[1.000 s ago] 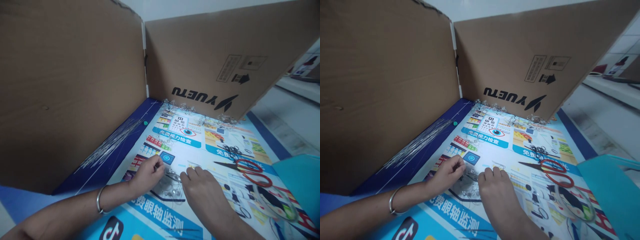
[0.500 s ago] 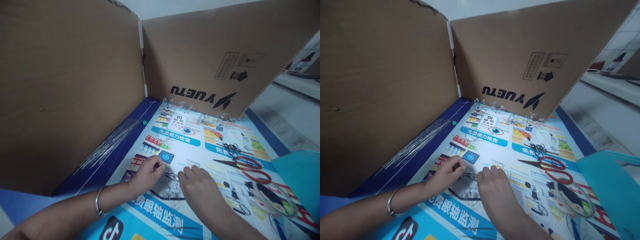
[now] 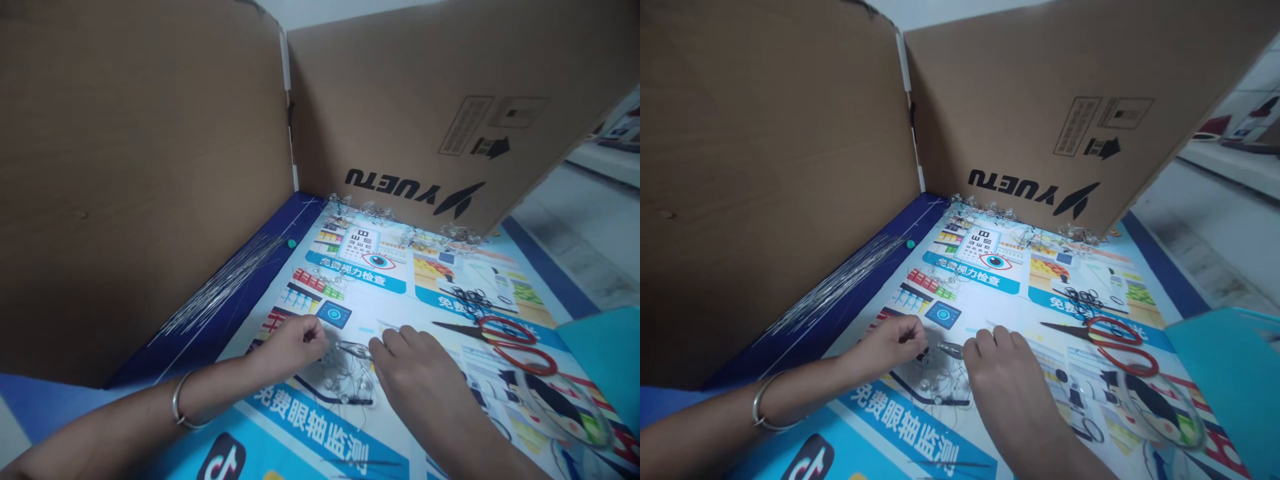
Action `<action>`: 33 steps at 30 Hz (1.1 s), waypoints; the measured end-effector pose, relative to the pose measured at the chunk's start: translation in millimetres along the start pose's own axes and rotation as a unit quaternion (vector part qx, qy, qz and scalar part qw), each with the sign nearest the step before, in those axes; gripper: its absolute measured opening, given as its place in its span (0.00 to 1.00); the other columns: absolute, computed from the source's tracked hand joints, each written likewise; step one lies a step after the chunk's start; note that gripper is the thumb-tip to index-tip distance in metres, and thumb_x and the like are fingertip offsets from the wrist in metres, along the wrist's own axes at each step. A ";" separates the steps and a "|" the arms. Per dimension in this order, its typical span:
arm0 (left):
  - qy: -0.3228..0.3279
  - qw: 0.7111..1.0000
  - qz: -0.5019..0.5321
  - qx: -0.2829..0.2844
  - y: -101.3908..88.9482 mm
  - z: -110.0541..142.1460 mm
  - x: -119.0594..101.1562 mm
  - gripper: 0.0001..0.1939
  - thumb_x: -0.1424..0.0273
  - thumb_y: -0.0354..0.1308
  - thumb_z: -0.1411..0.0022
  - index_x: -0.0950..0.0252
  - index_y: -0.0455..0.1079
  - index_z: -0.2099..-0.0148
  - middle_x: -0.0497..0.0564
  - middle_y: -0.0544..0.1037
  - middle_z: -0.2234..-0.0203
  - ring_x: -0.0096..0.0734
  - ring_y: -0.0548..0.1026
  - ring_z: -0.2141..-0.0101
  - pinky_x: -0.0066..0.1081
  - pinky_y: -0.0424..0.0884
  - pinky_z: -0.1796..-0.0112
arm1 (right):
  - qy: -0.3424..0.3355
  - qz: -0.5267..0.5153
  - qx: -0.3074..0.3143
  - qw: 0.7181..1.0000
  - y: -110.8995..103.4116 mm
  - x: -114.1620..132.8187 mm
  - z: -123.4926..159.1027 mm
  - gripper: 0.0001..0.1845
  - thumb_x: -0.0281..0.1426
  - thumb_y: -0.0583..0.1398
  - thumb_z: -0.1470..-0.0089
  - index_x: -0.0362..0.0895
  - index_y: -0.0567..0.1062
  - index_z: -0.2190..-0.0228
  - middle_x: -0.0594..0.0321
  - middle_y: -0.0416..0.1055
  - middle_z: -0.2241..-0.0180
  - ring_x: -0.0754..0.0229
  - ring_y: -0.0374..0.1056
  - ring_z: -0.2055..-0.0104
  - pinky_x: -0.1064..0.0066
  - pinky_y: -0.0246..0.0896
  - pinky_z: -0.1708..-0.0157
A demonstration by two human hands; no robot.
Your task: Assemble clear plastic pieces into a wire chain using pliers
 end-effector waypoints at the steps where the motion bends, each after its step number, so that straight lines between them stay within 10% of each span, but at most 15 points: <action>1: -0.004 1.000 0.015 -0.006 1.0 0.2 0.1 0.06 0.71 0.52 0.48 0.66 0.60 0.76 0.42 0.61 0.81 0.23 0.59 0.78 0.24 0.55 0.76 | -0.001 -0.005 -0.006 1.000 -1.9 1.6 1.6 0.07 0.23 0.62 0.57 0.46 0.69 0.76 0.63 0.64 0.76 0.56 0.55 0.72 0.65 0.42 0.71; 33: -0.001 0.992 0.115 -0.055 15.3 6.8 -0.4 0.11 0.67 0.53 0.44 0.65 0.58 0.75 0.45 0.64 0.79 0.25 0.61 0.75 0.26 0.58 0.72 | -0.002 -0.001 -0.031 1.000 -7.8 12.9 5.5 0.11 0.19 0.61 0.67 0.45 0.69 0.78 0.63 0.64 0.79 0.57 0.55 0.74 0.65 0.42 0.73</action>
Point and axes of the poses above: each hand's wrist, its own z-axis away from the middle knuckle, its own y-axis out of the palm, x = y × z, the point moved 3 cm from there along -z, towards the middle knuckle
